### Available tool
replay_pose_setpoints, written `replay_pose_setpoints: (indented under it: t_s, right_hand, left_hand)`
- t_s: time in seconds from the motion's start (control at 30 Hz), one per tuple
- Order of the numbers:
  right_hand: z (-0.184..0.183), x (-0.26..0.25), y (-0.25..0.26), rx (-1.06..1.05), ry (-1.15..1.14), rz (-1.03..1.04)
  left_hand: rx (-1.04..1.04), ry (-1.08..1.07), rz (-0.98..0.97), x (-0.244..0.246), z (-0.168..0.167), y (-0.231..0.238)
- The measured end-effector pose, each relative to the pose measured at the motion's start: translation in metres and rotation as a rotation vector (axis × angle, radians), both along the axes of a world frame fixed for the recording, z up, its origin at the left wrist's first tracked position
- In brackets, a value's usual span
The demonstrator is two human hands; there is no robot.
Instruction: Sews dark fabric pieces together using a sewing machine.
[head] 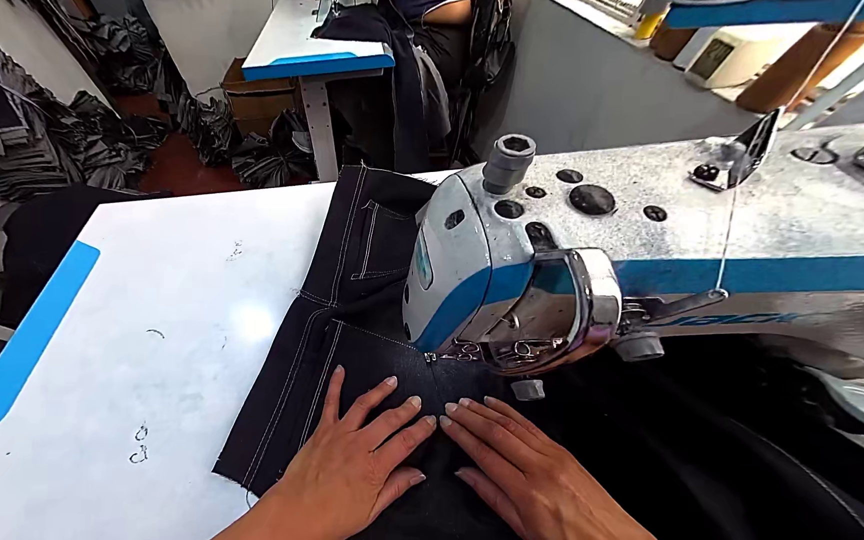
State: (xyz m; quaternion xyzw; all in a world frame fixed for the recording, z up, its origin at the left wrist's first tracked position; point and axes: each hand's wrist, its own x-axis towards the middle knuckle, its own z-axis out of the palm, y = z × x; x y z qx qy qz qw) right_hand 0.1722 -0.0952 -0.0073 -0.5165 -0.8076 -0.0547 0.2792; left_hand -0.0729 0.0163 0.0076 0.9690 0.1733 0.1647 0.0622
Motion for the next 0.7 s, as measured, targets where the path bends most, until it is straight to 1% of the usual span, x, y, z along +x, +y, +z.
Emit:
replay_pose_setpoints:
  t_s: [0.1,0.7]
  right_hand:
    - [0.002,0.000,0.002,-0.028,0.044,-0.016]
    - [-0.001,0.004,0.011,-0.010,0.007,-0.065]
  left_hand:
    - [0.007,0.015,0.002,0.001,0.000,-0.002]
    - [0.030,0.024,0.005,0.006,-0.001,0.009]
